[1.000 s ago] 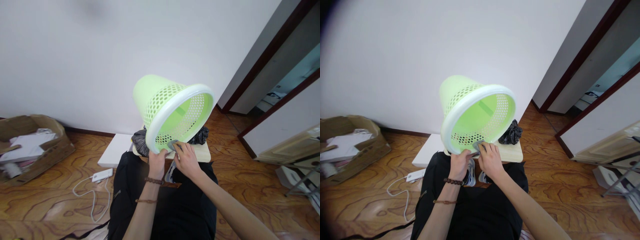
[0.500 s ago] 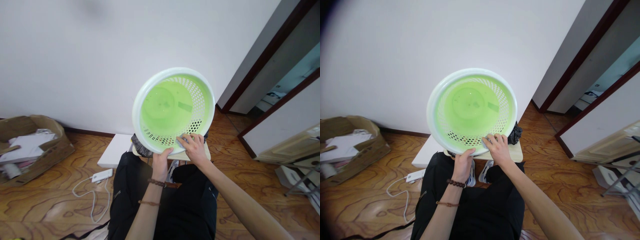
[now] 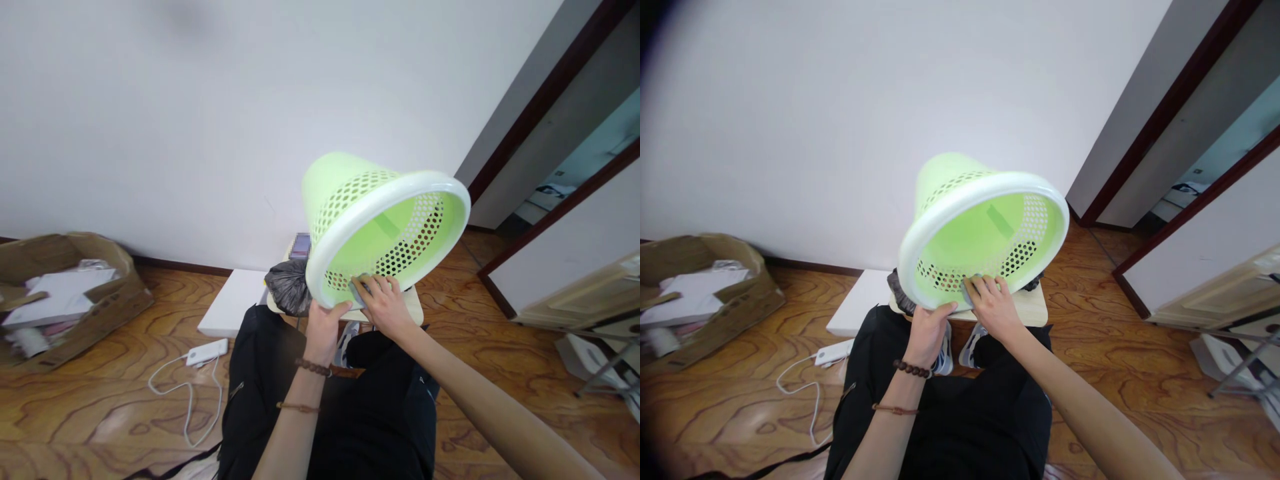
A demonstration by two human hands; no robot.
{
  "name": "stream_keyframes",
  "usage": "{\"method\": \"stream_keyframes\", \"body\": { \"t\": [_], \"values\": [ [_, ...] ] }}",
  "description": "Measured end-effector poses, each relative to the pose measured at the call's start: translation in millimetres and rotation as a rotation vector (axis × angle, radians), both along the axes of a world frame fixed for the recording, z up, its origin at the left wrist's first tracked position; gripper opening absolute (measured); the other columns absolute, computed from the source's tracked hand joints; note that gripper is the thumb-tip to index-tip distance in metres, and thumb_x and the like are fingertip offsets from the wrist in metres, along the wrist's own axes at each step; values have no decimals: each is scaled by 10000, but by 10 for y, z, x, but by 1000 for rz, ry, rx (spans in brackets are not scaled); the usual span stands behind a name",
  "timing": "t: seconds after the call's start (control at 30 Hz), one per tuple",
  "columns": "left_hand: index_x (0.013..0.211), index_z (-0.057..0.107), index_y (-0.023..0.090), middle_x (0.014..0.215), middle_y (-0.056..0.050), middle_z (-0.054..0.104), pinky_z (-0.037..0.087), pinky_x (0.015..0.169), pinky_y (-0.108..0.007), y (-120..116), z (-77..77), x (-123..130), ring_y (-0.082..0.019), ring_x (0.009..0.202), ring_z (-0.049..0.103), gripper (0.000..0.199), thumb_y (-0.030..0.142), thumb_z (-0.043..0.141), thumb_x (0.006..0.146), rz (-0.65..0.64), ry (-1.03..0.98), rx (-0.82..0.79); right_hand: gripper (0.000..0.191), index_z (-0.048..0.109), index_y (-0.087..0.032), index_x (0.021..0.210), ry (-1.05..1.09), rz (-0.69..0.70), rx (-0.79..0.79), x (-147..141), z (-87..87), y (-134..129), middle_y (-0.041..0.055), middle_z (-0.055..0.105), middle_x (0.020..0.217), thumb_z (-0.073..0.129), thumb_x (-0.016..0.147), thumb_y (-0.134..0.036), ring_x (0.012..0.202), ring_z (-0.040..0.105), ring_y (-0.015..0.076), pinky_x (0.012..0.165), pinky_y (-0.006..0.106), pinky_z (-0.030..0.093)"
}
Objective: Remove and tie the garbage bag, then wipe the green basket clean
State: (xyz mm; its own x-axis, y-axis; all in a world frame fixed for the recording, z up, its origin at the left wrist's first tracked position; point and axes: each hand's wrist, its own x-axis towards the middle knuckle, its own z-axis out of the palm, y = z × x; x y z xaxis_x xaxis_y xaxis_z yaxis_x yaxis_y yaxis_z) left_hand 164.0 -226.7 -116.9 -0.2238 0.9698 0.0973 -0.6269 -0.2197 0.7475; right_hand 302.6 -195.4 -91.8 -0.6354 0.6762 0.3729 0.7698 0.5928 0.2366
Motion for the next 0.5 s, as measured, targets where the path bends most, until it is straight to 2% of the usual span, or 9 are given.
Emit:
{"method": "stream_keyframes", "body": {
  "t": [0.2, 0.37, 0.5],
  "values": [
    [1128, 580, 154, 1112, -76, 636, 356, 1010, -382, -27, 53, 37, -225, 1085, 550, 546, 55, 658, 597, 32, 3, -76, 466, 370, -184, 1349, 15, 8, 44, 91, -80, 35, 113, 532, 1200, 412, 886, -160, 1086, 439, 230, 897, 391, 306],
    [1177, 537, 187, 1182, -74, 599, 354, 1013, -387, -76, 152, 83, -218, 1136, 516, 581, 45, 639, 622, 44, -109, -130, 408, 454, -172, 1287, 41, 39, 77, 64, -15, 151, 100, 511, 1266, 378, 892, -103, 1265, 329, 231, 968, 385, 308],
    [1183, 532, 180, 1192, -80, 594, 351, 1015, -388, -72, 181, 66, -219, 1138, 515, 575, 53, 634, 631, 57, -100, -131, 394, 465, -133, 1276, 54, 46, 95, -11, -49, 231, 123, 505, 1283, 393, 890, -110, 1291, 310, 237, 1012, 413, 301]
  ]
}}
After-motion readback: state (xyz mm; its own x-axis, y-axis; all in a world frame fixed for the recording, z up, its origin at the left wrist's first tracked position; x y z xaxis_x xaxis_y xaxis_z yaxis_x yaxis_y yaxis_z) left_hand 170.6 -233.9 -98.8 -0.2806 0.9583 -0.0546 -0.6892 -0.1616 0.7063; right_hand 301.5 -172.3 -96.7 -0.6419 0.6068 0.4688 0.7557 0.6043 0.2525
